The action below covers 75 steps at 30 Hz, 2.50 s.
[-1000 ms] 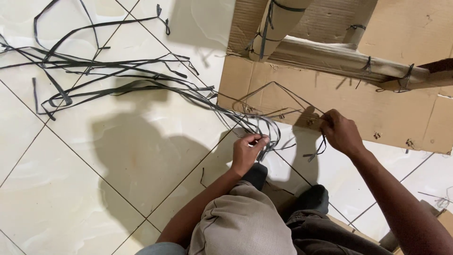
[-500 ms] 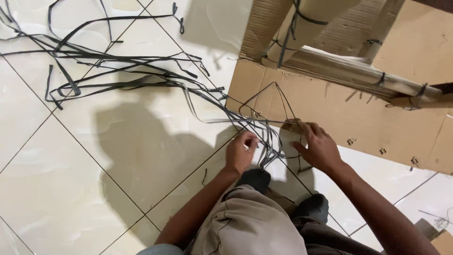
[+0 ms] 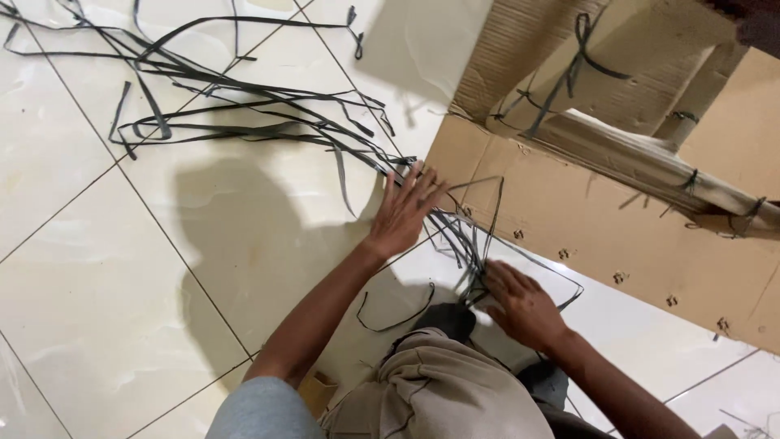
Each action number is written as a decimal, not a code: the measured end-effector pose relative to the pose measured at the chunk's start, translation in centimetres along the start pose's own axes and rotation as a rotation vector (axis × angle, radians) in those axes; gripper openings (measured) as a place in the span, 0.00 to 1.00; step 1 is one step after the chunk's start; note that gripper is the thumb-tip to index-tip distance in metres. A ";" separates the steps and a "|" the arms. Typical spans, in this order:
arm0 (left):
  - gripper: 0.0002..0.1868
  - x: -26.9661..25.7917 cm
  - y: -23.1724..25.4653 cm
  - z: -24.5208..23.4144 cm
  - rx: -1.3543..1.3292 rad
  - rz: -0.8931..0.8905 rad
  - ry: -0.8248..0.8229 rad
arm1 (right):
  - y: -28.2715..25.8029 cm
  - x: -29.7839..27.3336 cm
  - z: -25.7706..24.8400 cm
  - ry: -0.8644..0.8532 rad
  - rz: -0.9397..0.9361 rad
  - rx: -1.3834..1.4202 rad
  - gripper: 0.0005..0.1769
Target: Packaging a wooden chair leg with cardboard and plastic ties for protection
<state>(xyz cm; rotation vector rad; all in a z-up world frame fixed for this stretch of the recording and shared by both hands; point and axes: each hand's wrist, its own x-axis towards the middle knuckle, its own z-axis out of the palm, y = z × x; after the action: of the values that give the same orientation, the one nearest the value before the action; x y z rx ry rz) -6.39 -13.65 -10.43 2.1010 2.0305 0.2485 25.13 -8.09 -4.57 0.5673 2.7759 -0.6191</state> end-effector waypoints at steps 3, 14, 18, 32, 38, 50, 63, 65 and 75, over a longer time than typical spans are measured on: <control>0.59 0.9 -3.3 1.5 0.069 -0.053 0.020 | -0.7 -0.3 -0.5 -0.045 -0.032 0.033 0.25; 0.06 -1.7 -9.7 1.8 0.023 -0.243 0.197 | 1.4 -0.5 2.3 -0.058 0.008 0.034 0.28; 0.11 -4.3 -12.8 -1.1 -0.092 -0.410 0.192 | 1.7 -0.1 0.6 0.031 -0.015 0.129 0.25; 0.20 -13.2 -22.1 -6.0 -0.476 -1.199 0.966 | 1.2 0.7 0.4 -0.153 0.177 0.094 0.24; 0.33 -14.0 -15.7 -5.8 -0.223 -1.016 0.775 | 2.4 0.3 0.8 -0.142 0.168 0.171 0.24; 0.31 -14.0 -5.5 -3.6 -0.300 -0.881 0.558 | 9.6 0.9 -0.3 -0.121 0.094 0.023 0.29; 0.39 -9.5 -17.2 -3.4 -0.091 -0.794 0.561 | 8.6 9.0 -12.3 -0.185 -0.078 -0.266 0.28; 0.39 -8.8 -18.4 -2.6 -0.106 -0.916 0.507 | 6.8 11.2 -14.3 -0.087 -0.155 -0.195 0.26; 0.39 -6.7 -19.2 -1.1 0.186 -1.073 0.565 | 0.1 29.8 -14.6 0.147 -0.244 -0.276 0.24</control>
<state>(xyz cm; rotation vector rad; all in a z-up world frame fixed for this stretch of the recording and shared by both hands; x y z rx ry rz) -25.42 -19.70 -14.24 0.7563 3.2530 0.4943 -3.66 8.00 -1.04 0.2254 3.0250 -0.2367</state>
